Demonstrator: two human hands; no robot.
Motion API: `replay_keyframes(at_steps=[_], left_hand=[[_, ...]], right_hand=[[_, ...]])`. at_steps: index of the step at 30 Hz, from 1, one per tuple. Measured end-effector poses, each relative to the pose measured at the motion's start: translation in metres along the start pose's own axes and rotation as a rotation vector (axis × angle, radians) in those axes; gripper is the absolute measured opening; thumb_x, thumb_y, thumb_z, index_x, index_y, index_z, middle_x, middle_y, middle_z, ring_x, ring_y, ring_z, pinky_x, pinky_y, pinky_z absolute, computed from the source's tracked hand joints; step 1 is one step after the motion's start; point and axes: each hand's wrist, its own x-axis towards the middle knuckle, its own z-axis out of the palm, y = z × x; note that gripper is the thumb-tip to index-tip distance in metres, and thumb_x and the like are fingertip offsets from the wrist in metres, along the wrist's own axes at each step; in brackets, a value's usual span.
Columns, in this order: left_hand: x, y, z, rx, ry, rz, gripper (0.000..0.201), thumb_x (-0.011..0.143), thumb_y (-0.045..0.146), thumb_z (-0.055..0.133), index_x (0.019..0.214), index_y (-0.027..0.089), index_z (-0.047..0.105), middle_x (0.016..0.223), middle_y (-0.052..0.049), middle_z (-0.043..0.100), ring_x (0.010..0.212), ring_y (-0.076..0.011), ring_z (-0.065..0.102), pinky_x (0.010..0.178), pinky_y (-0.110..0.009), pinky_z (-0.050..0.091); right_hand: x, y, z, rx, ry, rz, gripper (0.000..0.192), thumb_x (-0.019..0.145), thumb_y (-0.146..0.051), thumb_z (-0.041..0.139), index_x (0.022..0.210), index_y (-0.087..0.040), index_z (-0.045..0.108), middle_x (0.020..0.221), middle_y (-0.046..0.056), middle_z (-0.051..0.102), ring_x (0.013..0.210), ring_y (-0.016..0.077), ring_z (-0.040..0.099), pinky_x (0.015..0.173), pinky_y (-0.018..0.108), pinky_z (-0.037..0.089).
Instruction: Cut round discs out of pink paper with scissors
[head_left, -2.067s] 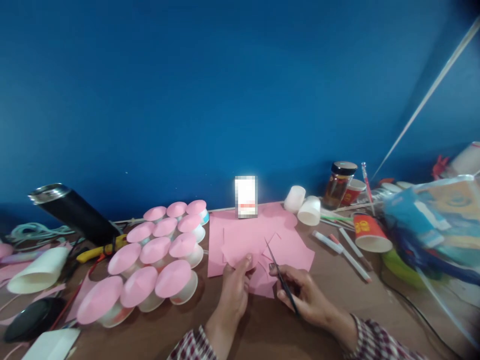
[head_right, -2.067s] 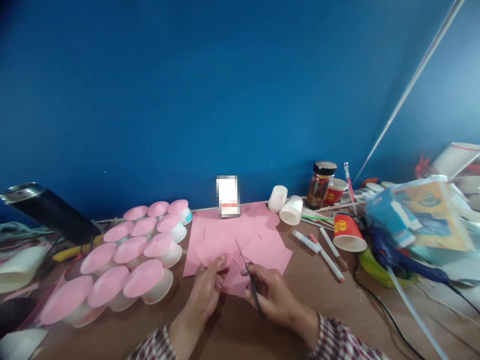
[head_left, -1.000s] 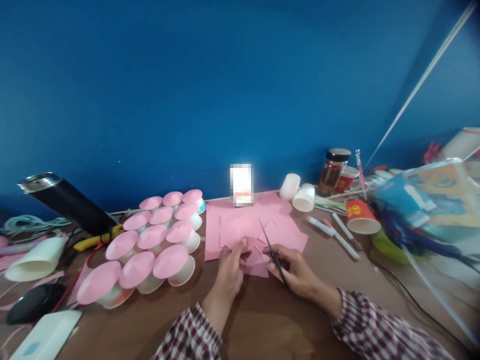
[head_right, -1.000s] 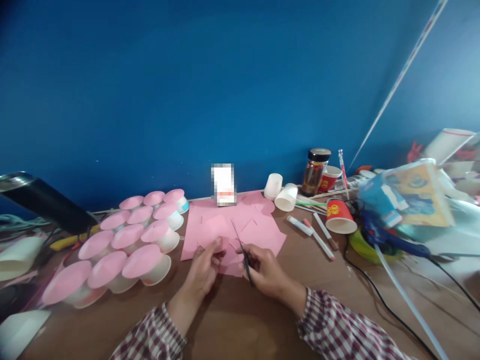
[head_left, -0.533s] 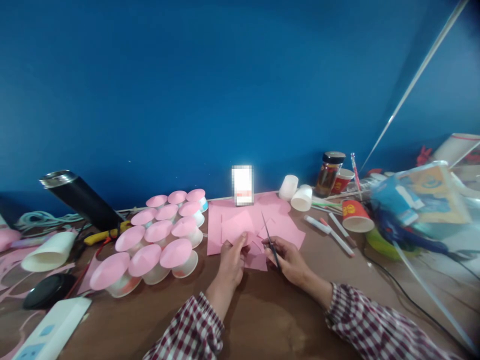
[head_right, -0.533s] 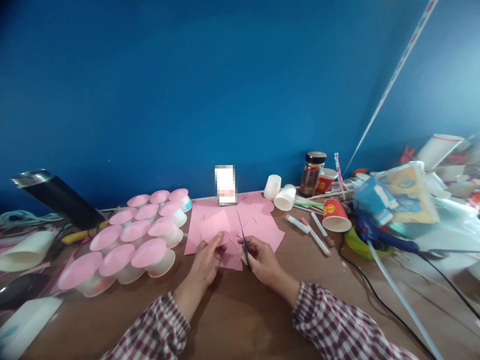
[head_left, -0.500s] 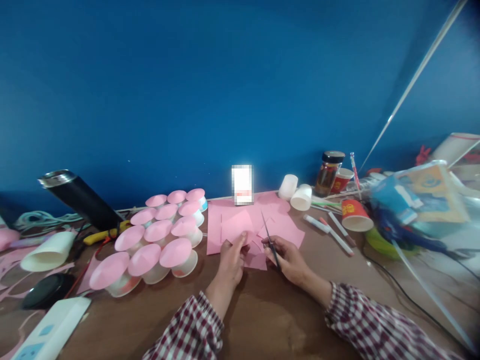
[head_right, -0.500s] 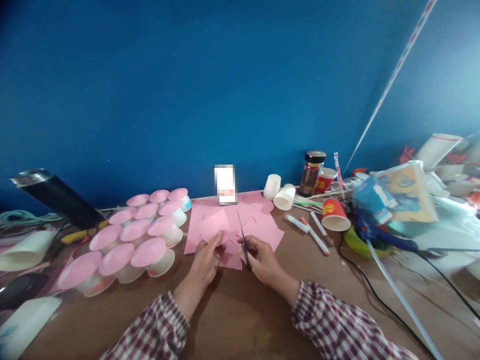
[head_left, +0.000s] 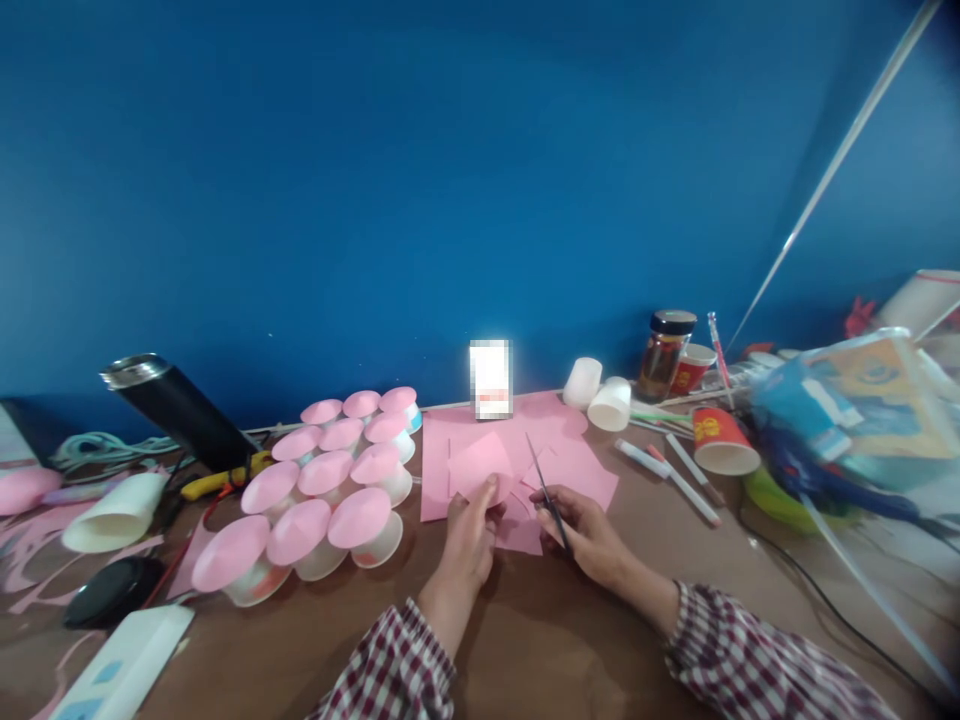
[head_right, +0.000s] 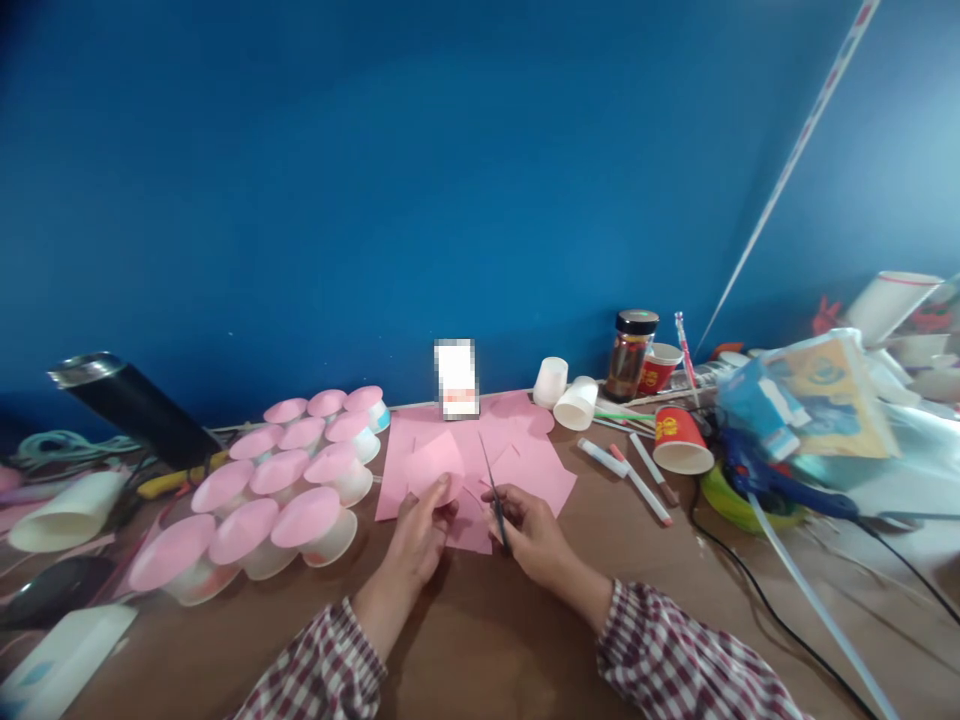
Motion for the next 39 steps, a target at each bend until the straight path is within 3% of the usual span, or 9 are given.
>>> replay_keyframes(at_steps=[5, 12, 22, 30, 35, 39], left_hand=[[-0.001, 0.001, 0.001, -0.003, -0.047, 0.02, 0.024, 0.061, 0.033, 0.074, 0.063, 0.017, 0.056, 0.059, 0.001, 0.055, 0.052, -0.0117, 0.05, 0.051, -0.024, 0.04], [0.001, 0.0, 0.0, 0.059, -0.004, -0.01, 0.025, 0.06, 0.034, 0.076, 0.066, 0.017, 0.058, 0.062, -0.002, 0.059, 0.055, -0.0143, 0.054, 0.052, -0.025, 0.04], [0.009, -0.004, 0.001, 0.002, 0.024, -0.042, 0.028, 0.057, 0.03, 0.079, 0.068, 0.017, 0.056, 0.066, 0.0, 0.059, 0.06, -0.0119, 0.054, 0.061, -0.025, 0.043], [0.011, -0.006, -0.001, 0.002, 0.037, -0.07, 0.028, 0.058, 0.028, 0.08, 0.065, 0.018, 0.054, 0.063, 0.001, 0.058, 0.056, -0.0106, 0.053, 0.059, -0.024, 0.043], [0.012, -0.009, -0.001, -0.047, 0.006, -0.053, 0.03, 0.057, 0.027, 0.081, 0.068, 0.015, 0.055, 0.062, 0.001, 0.058, 0.056, -0.0096, 0.054, 0.059, -0.023, 0.044], [0.01, -0.007, -0.002, -0.049, -0.064, -0.026, 0.029, 0.057, 0.031, 0.079, 0.064, 0.014, 0.057, 0.056, 0.002, 0.055, 0.05, -0.0095, 0.051, 0.05, -0.022, 0.042]], right_hand=[[-0.001, -0.004, 0.001, 0.015, -0.015, 0.025, 0.038, 0.079, -0.046, 0.062, 0.097, -0.014, 0.054, 0.056, -0.006, 0.048, 0.048, 0.0095, 0.047, 0.045, 0.021, 0.035], [-0.001, -0.004, 0.001, 0.017, -0.015, 0.031, 0.036, 0.079, -0.045, 0.063, 0.096, -0.014, 0.054, 0.057, -0.005, 0.047, 0.049, 0.0093, 0.045, 0.044, 0.021, 0.034], [0.0, -0.005, 0.002, -0.013, -0.031, 0.031, 0.034, 0.08, -0.043, 0.063, 0.096, -0.014, 0.054, 0.061, -0.004, 0.049, 0.051, 0.0092, 0.045, 0.045, 0.02, 0.033], [0.003, -0.004, 0.003, 0.029, -0.044, 0.046, 0.037, 0.076, -0.046, 0.065, 0.094, -0.015, 0.055, 0.059, -0.005, 0.047, 0.049, 0.0086, 0.044, 0.045, 0.021, 0.033], [0.013, -0.011, 0.006, 0.084, -0.055, 0.049, 0.04, 0.077, -0.047, 0.064, 0.099, -0.015, 0.054, 0.058, -0.006, 0.046, 0.05, 0.0099, 0.045, 0.047, 0.022, 0.036], [0.018, -0.009, 0.005, 0.0, 0.018, -0.023, 0.04, 0.077, -0.044, 0.066, 0.101, -0.015, 0.055, 0.06, -0.005, 0.047, 0.052, 0.0102, 0.045, 0.049, 0.022, 0.035]])
